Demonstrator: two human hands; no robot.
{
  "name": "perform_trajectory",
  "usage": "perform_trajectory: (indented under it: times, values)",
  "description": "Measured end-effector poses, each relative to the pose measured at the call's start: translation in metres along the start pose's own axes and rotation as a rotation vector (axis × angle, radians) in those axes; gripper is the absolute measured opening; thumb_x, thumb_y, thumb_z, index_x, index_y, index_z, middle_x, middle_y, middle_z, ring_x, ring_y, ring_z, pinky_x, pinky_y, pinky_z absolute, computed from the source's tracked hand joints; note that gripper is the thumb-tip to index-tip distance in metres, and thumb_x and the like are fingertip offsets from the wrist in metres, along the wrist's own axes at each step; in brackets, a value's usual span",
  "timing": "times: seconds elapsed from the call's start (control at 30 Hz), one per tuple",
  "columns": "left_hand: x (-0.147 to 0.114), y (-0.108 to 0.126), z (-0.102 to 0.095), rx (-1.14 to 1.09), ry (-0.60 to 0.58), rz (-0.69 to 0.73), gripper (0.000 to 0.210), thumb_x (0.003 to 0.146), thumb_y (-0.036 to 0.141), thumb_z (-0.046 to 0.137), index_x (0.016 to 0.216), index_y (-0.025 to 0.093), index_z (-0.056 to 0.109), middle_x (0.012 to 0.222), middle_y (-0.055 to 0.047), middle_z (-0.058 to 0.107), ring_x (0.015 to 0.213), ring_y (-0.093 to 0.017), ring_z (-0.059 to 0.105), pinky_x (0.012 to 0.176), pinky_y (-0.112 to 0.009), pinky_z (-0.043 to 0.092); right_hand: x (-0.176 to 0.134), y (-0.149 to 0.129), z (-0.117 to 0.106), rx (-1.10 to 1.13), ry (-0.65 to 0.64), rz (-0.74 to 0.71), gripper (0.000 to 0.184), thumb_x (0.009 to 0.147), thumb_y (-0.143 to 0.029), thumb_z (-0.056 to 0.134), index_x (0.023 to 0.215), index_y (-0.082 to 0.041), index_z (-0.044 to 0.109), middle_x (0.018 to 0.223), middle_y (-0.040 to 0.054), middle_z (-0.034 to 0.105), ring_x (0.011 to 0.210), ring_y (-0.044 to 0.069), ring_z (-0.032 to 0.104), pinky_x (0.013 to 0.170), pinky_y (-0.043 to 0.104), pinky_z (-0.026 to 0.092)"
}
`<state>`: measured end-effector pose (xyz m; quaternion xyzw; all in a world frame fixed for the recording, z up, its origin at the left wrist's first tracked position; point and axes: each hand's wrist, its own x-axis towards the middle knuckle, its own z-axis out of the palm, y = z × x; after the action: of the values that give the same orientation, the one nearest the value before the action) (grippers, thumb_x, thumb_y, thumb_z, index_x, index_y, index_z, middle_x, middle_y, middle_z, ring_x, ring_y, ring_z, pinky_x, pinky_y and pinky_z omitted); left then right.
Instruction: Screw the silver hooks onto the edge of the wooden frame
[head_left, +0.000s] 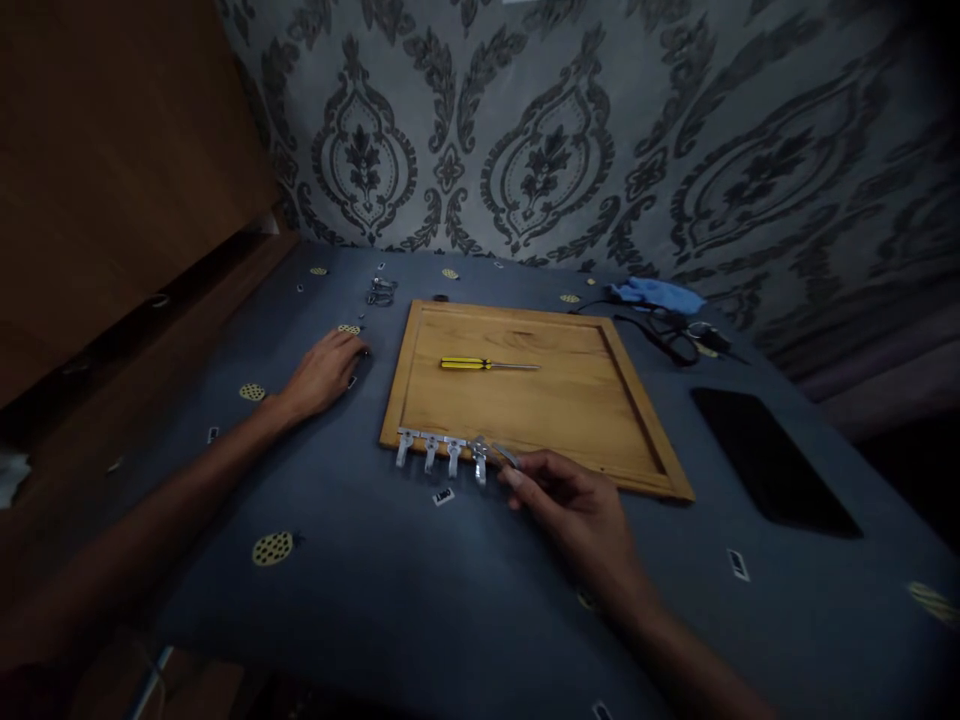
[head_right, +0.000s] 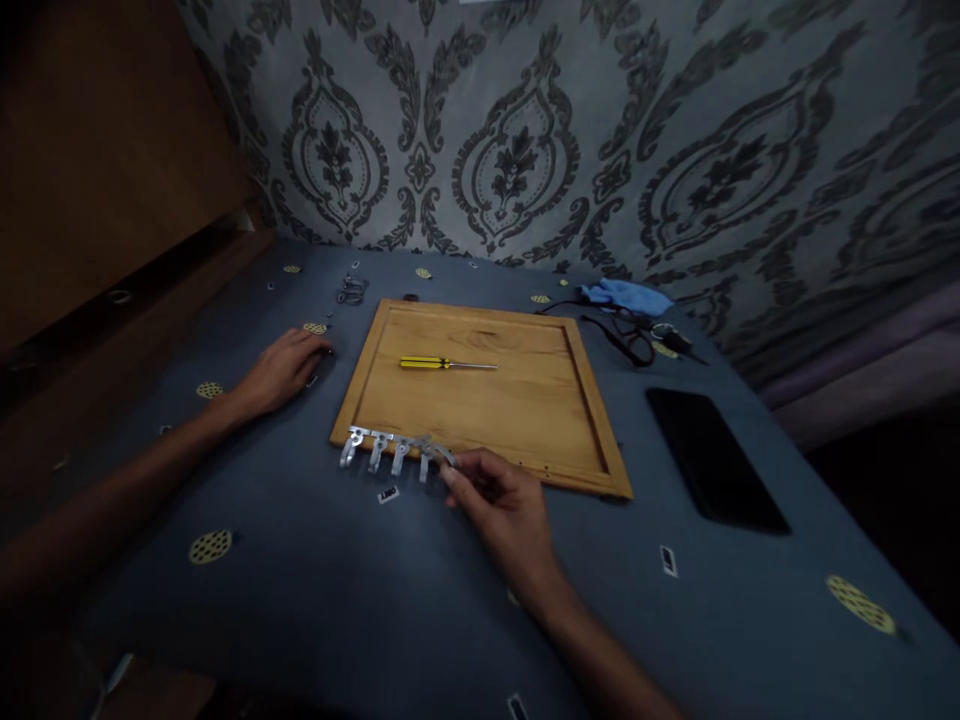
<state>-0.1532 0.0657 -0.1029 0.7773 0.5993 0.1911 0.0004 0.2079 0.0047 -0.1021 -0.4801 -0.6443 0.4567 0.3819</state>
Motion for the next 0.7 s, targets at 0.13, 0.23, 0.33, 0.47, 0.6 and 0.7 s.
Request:
perform_trajectory:
  times: [0.13, 0.23, 0.33, 0.47, 0.6, 0.7]
  values:
    - [0.001, -0.005, 0.002, 0.021, -0.016, -0.014, 0.028, 0.098, 0.038, 0.062, 0.115, 0.015, 0.066, 0.118, -0.008, 0.067, 0.111, -0.023, 0.065, 0.099, -0.047, 0.055, 0.001, 0.004, -0.001, 0.03, -0.017, 0.006, 0.028, 0.077, -0.054, 0.077, 0.076, -0.026, 0.074, 0.063, 0.0017, 0.069, 0.054, 0.017, 0.063, 0.053, 0.03, 0.053]
    - [0.0, -0.006, 0.001, 0.025, -0.025, -0.014, 0.027, 0.098, 0.038, 0.062, 0.112, 0.015, 0.066, 0.117, -0.008, 0.067, 0.111, -0.023, 0.065, 0.1, -0.047, 0.055, 0.002, 0.005, -0.001, 0.034, -0.029, -0.002, 0.023, 0.078, -0.05, 0.076, 0.078, -0.027, 0.075, 0.062, 0.0007, 0.067, 0.054, 0.017, 0.063, 0.053, 0.03, 0.053]
    - [-0.002, -0.005, -0.001, 0.024, -0.023, -0.011, 0.025, 0.099, 0.037, 0.061, 0.111, 0.015, 0.066, 0.115, -0.008, 0.067, 0.111, -0.023, 0.064, 0.099, -0.047, 0.054, 0.002, 0.005, -0.002, 0.022, -0.041, -0.007, 0.021, 0.079, -0.048, 0.075, 0.079, -0.027, 0.075, 0.059, 0.0002, 0.066, 0.054, 0.017, 0.063, 0.053, 0.031, 0.053]
    - [-0.005, -0.001, -0.001, 0.027, -0.015, -0.002, 0.024, 0.101, 0.028, 0.051, 0.118, 0.017, 0.064, 0.116, -0.009, 0.067, 0.112, -0.024, 0.061, 0.101, -0.046, 0.051, 0.002, 0.006, -0.002, 0.032, -0.039, -0.001, 0.022, 0.078, -0.048, 0.077, 0.079, -0.026, 0.075, 0.057, -0.0003, 0.065, 0.053, 0.017, 0.063, 0.054, 0.031, 0.054]
    - [-0.007, 0.003, -0.001, 0.036, -0.027, 0.023, 0.033, 0.101, 0.027, 0.041, 0.121, 0.021, 0.066, 0.116, -0.01, 0.067, 0.109, -0.026, 0.059, 0.1, -0.043, 0.05, 0.002, 0.004, -0.001, 0.069, -0.044, 0.004, 0.027, 0.077, -0.051, 0.079, 0.078, -0.025, 0.074, 0.059, -0.0003, 0.067, 0.053, 0.017, 0.064, 0.055, 0.031, 0.056]
    - [-0.008, 0.005, -0.003, 0.055, -0.034, 0.032, 0.037, 0.102, 0.032, 0.036, 0.115, 0.019, 0.068, 0.112, -0.012, 0.066, 0.107, -0.028, 0.059, 0.096, -0.044, 0.051, 0.001, 0.002, 0.0, 0.112, -0.049, 0.012, 0.033, 0.074, -0.053, 0.083, 0.078, -0.022, 0.073, 0.06, 0.0001, 0.069, 0.053, 0.015, 0.065, 0.055, 0.029, 0.057]
